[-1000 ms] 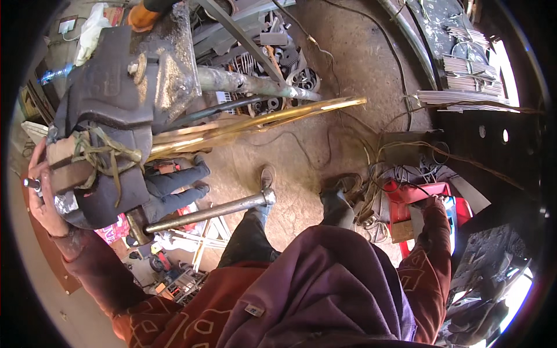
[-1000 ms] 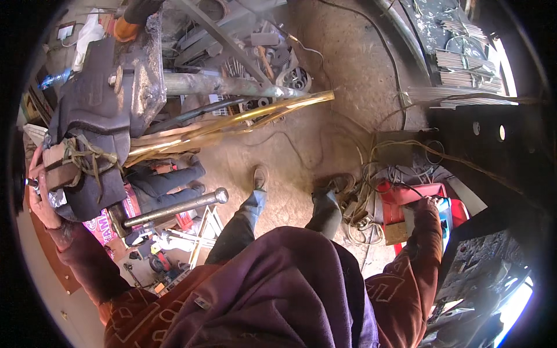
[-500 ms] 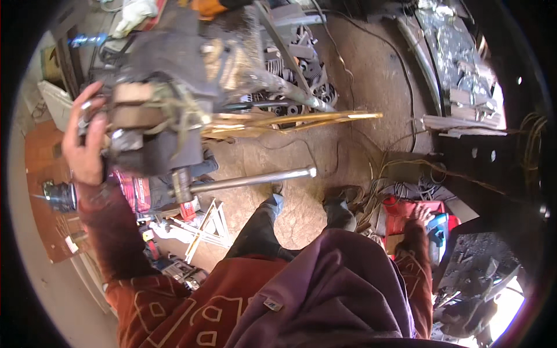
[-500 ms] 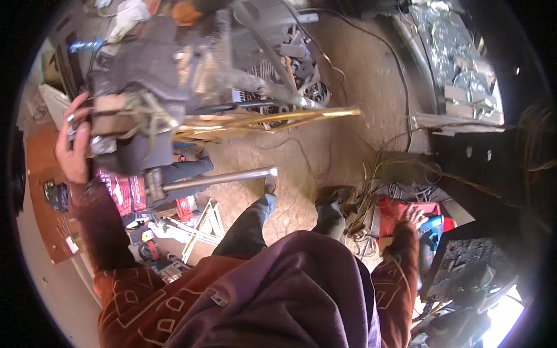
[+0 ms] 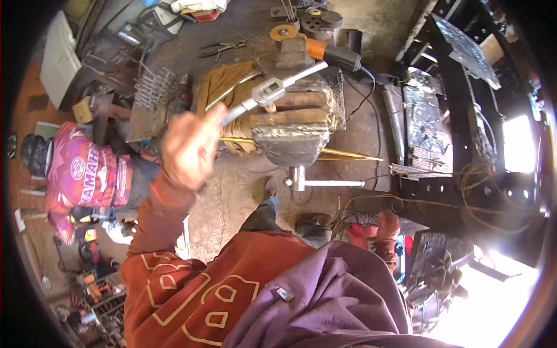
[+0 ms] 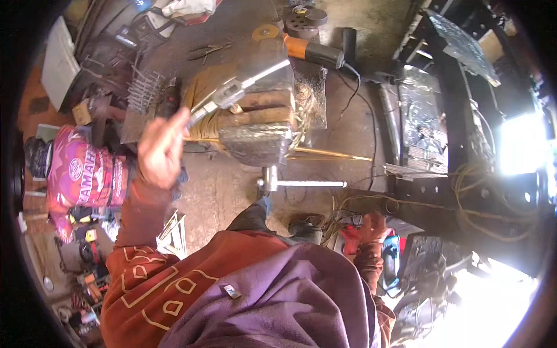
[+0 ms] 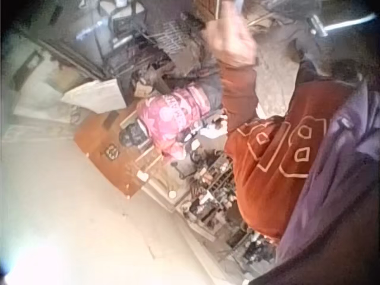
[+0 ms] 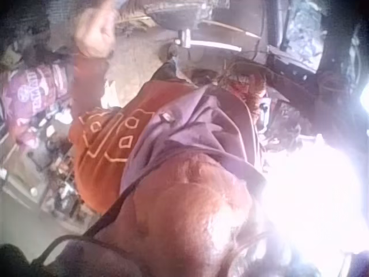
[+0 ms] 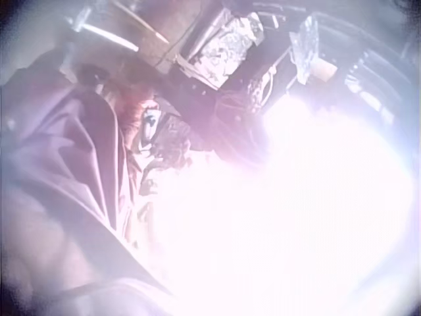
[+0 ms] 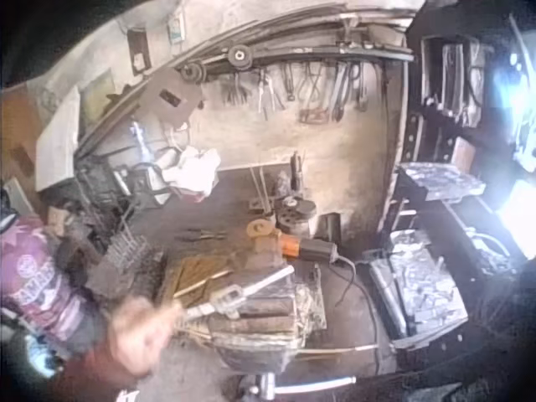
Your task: The person threads a small metal piece held in a vise using a tap wrench, drills a hole into the piece with a hand drill, and strikes the piece with a hammer.
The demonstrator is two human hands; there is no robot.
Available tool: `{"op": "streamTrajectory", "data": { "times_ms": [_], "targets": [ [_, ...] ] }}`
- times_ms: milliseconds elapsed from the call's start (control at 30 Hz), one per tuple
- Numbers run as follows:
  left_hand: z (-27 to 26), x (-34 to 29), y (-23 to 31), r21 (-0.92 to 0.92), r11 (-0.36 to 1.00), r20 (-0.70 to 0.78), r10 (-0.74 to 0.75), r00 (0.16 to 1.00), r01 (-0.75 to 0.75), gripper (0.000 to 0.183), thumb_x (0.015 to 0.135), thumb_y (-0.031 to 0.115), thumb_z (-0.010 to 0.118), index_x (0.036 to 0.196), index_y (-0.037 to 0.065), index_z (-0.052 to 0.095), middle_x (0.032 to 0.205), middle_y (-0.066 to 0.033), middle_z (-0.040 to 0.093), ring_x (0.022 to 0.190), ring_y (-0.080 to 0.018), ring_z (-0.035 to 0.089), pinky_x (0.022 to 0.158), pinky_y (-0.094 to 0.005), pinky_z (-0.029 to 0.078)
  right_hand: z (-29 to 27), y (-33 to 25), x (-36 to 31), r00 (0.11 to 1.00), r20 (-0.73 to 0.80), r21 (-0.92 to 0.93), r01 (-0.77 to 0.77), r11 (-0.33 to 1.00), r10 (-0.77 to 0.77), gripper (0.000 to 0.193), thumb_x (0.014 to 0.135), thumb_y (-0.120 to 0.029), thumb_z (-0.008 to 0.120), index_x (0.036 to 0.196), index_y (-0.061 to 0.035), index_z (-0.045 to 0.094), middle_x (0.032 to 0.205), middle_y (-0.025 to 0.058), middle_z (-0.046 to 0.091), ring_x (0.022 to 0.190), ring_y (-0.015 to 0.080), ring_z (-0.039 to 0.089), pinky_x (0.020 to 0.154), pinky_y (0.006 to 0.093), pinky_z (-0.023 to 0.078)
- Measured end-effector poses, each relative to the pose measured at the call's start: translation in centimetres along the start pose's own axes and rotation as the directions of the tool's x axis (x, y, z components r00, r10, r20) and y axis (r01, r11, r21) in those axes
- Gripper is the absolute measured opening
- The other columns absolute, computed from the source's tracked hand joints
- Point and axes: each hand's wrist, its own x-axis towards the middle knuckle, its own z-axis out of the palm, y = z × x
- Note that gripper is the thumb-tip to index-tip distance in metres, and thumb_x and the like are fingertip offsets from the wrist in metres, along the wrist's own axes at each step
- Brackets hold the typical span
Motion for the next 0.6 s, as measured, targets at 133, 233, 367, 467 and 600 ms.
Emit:
{"op": "streamTrajectory", "data": {
  "times_ms": [133, 233, 367, 467, 600],
  "targets": [
    [1.3, 1.7, 1.8, -0.448, 0.827, -0.012, 0.373, 0.928, -0.339, 0.047, 0.075, 0.007, 0.078, 0.121, 0.001, 0.068, 0.078, -0.0031, 0.067, 0.062, -0.0195, 0.057, 0.058, -0.0341, 0.047, -3.0, -13.4, -0.8, 0.959, -0.256, 0.281, -0.05, 0.958, 0.125, 0.035, 0.091, -0.013, 0.07, 0.121, 0.0014, 0.062, 0.108, 0.0147, 0.071, 0.1, 0.0239, 0.068, 0.088, 0.0374, 0.054],
    [4.3, 7.8, 2.4, -0.474, 0.618, -0.059, 0.688, 0.723, -0.627, 0.054, 0.076, 0.017, 0.075, 0.127, 0.003, 0.066, 0.081, 0.0, 0.063, 0.066, -0.0144, 0.048, 0.054, -0.0326, 0.04, -1.7, -24.1, -1.2, 0.933, -0.359, 0.297, 0.119, 0.947, -0.005, 0.031, 0.086, -0.006, 0.071, 0.116, 0.0002, 0.065, 0.105, 0.0137, 0.071, 0.096, 0.024, 0.068, 0.089, 0.0358, 0.052],
    [5.7, 15.9, 1.5, -0.435, 0.735, 0.425, 0.677, 0.601, -0.521, 0.031, 0.093, 0.037, 0.061, 0.114, 0.017, 0.072, 0.086, -0.0144, 0.061, 0.077, -0.0303, 0.065, 0.067, -0.041, 0.054, 0.2, -34.5, -1.1, 0.884, -0.247, 0.043, 0.42, 0.906, -0.398, 0.038, 0.08, -0.003, 0.074, 0.117, -0.0003, 0.064, 0.11, 0.017, 0.068, 0.101, 0.0315, 0.067, 0.089, 0.0371, 0.052],
    [5.4, 18.5, -1.3, -0.288, 0.855, 0.666, 0.503, 0.551, -0.432, 0.03, 0.096, 0.04, 0.056, 0.097, 0.019, 0.077, 0.091, -0.0099, 0.064, 0.09, -0.0273, 0.062, 0.082, -0.043, 0.049, 0.7, -36.4, 0.0, 0.819, -0.225, 0.028, 0.546, 0.837, -0.527, 0.04, 0.078, -0.003, 0.076, 0.117, -0.002, 0.065, 0.112, 0.017, 0.067, 0.1, 0.0345, 0.066, 0.088, 0.0387, 0.052],
    [3.1, 12.7, -9.0, -0.145, 0.906, 0.515, 0.413, 0.751, -0.399, 0.029, 0.093, 0.035, 0.064, 0.081, 0.009, 0.071, 0.081, -0.0072, 0.065, 0.08, -0.0246, 0.058, 0.069, -0.038, 0.05, 0.4, -36.0, 0.6, 0.83, -0.163, 0.071, 0.549, 0.833, -0.533, 0.039, 0.078, -0.004, 0.077, 0.115, -0.0018, 0.066, 0.109, 0.0176, 0.068, 0.098, 0.0352, 0.067, 0.085, 0.0384, 0.053]
  ]
}}
